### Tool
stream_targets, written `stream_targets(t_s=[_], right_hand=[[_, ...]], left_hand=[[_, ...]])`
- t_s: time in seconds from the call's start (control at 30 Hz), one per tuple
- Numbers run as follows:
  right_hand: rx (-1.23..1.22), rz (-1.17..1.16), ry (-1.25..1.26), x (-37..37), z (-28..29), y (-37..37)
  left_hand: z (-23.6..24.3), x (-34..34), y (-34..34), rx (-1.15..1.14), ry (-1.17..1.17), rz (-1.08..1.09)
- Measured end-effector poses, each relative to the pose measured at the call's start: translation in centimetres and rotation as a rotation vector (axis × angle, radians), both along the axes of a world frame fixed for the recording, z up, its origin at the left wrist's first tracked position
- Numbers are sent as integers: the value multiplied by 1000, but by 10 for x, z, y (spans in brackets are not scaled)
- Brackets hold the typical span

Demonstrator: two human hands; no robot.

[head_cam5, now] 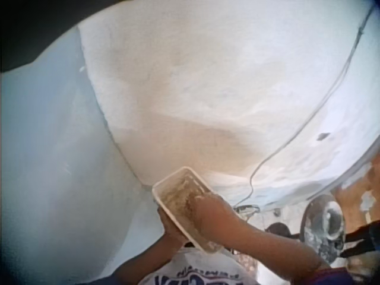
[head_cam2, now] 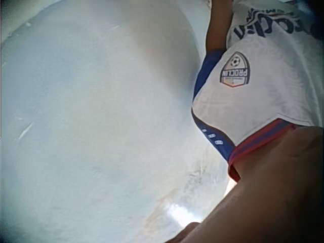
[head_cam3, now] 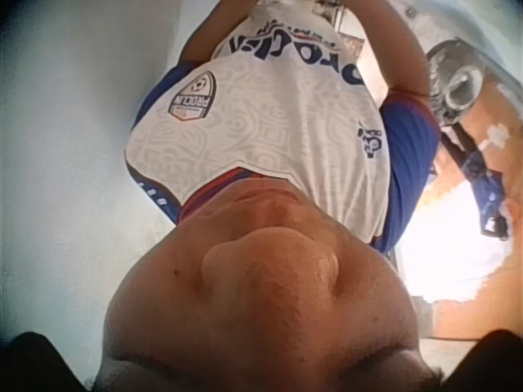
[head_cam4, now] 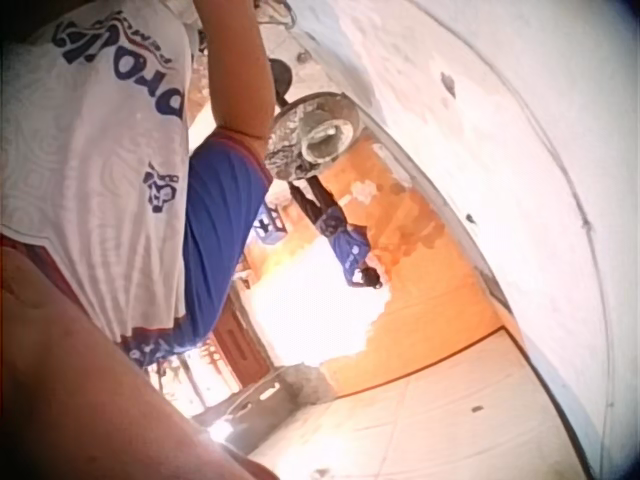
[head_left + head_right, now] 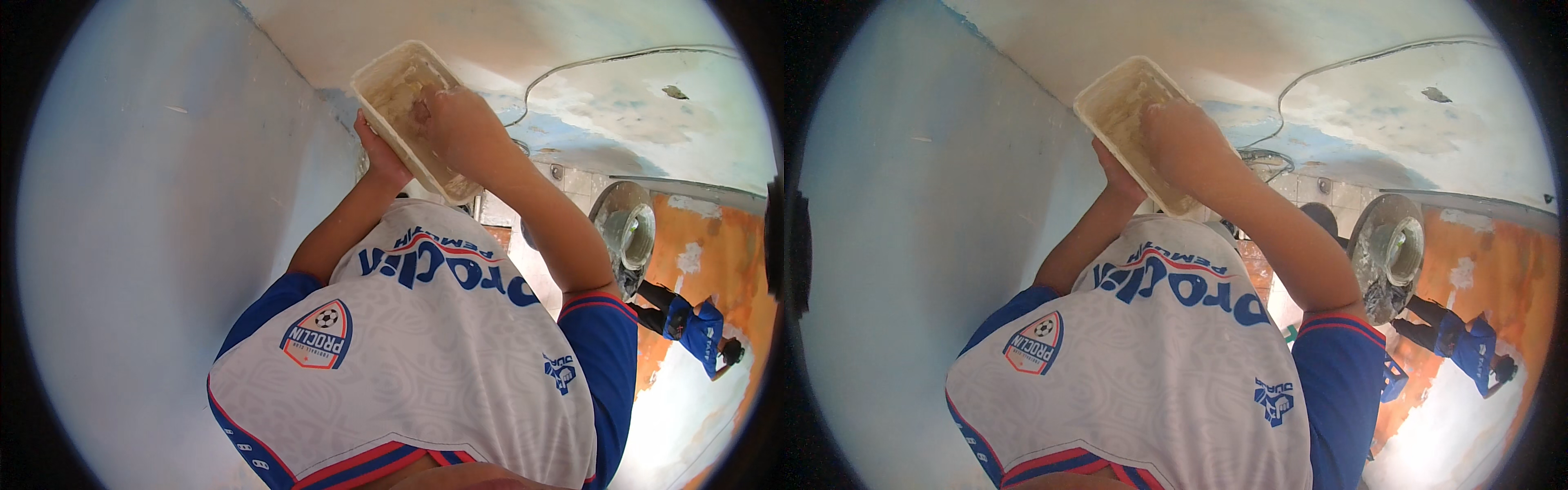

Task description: The person mixes filler material in a plastic container and applies it to a hole in the ceiling using a putty knife.

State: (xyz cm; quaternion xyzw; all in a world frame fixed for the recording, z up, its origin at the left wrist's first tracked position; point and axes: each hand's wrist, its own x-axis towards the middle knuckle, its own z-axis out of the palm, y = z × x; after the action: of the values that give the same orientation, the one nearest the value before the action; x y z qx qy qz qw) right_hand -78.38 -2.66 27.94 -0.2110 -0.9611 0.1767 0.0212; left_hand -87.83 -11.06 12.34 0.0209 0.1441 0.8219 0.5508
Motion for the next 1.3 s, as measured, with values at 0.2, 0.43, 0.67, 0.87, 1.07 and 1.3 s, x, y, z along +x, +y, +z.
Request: stream_targets(t_s=[0.2, 0.43, 0.67, 0.87, 1.07, 1.3], right_hand=[[110, -163, 115, -1, 25, 6], [-66, -61, 16, 0, 11, 2], [7, 3, -45, -6, -2, -4], [74, -179, 115, -7, 35, -5], [-18, -30, 3, -2, 11, -15], [-22, -155, 209, 8, 48, -2]], left_hand=[[1, 1, 0, -23, 60, 1], [16, -5, 3, -103, 98, 28], [9, -9, 4, -80, 134, 44], [18, -8, 2, -47, 101, 58], [17, -4, 3, -91, 134, 112], [23, -4, 5, 26, 190, 101]])
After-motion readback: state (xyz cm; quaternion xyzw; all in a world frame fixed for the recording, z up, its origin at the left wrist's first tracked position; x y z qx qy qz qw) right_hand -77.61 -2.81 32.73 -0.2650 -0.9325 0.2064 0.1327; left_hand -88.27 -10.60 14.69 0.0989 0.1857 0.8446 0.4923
